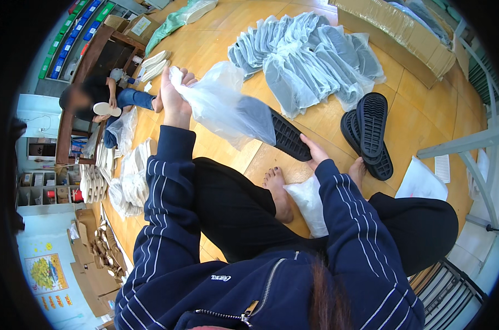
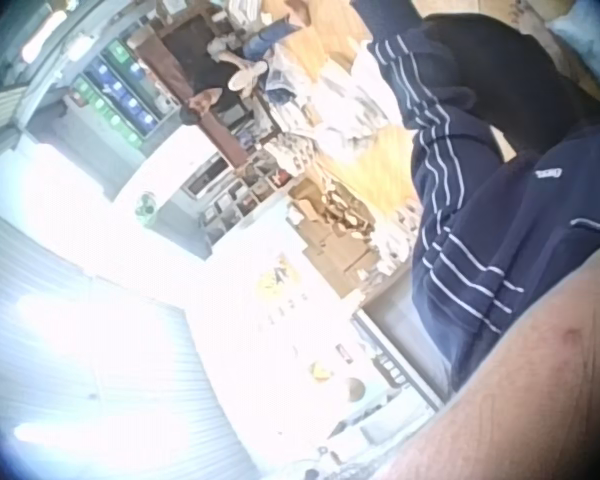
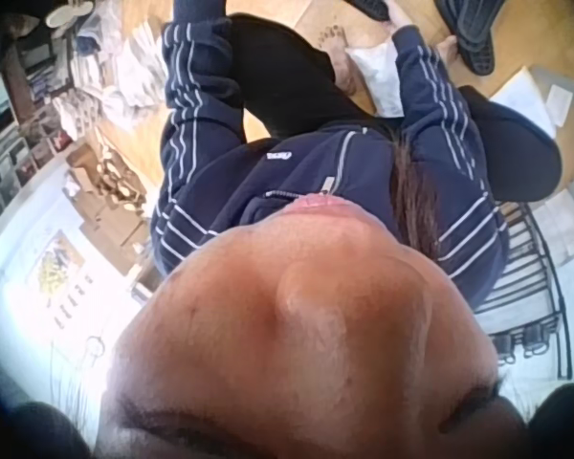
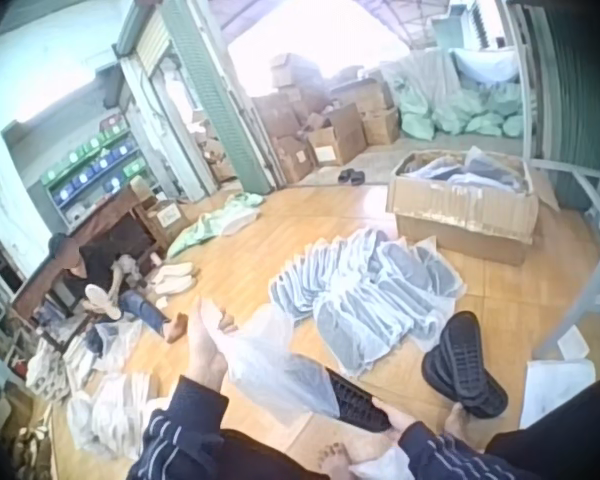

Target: The person sits on the floor and repeatedly picks up black slipper soles, places them into clear plastic bags, and sets the packaged items aside. The person handles the soles one at a time, turning them over to inspect the tread before bagging.

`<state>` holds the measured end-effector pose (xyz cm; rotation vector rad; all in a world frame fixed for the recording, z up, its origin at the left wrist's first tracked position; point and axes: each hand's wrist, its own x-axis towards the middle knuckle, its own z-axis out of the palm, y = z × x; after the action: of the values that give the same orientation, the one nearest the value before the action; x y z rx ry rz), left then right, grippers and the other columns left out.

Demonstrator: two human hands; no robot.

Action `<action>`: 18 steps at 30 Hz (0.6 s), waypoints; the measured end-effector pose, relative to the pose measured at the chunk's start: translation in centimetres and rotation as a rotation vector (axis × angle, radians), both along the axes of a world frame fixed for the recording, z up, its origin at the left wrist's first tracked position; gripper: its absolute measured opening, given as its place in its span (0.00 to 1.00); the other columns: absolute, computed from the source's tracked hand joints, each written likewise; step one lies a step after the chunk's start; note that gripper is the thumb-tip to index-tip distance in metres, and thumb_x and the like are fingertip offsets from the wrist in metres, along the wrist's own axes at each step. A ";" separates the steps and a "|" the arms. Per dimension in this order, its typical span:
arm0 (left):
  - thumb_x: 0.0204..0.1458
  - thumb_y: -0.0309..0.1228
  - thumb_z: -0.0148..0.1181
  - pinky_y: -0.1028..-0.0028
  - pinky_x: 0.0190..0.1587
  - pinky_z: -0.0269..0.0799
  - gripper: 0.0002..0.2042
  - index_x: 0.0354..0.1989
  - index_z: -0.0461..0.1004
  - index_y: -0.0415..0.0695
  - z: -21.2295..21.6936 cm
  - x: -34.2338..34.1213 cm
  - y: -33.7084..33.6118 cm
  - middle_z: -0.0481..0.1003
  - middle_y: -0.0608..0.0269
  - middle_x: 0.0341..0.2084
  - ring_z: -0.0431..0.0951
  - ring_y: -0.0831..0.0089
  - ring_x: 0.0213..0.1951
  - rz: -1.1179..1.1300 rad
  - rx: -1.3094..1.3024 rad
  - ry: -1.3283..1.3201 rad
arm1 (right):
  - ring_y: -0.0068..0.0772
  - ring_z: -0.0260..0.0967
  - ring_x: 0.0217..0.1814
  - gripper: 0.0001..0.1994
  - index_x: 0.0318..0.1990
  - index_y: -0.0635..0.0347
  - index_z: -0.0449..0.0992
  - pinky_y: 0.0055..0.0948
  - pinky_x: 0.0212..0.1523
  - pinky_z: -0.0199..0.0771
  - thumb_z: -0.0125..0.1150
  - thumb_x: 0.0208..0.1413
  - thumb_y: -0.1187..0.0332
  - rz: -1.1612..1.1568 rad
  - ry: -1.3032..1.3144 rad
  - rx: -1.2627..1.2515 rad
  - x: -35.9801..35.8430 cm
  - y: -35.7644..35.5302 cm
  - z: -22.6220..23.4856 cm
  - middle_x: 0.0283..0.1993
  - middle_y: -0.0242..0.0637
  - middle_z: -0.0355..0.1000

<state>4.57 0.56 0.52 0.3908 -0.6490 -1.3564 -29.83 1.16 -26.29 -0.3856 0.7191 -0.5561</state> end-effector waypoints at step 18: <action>0.60 0.41 0.58 0.76 0.43 0.73 0.18 0.50 0.74 0.37 1.3 -9.1 -0.8 0.78 0.63 0.40 0.77 0.77 0.39 0.177 0.377 -0.813 | 0.28 0.70 0.58 0.30 0.59 0.61 0.67 0.31 0.60 0.68 0.38 0.67 0.43 -0.233 -0.513 -0.185 3.9 -3.2 16.4 0.57 0.35 0.72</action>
<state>-4.57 -0.26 1.78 1.3125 -0.9877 -1.1203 -25.92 -1.99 -9.93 -0.3127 0.2170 -0.9048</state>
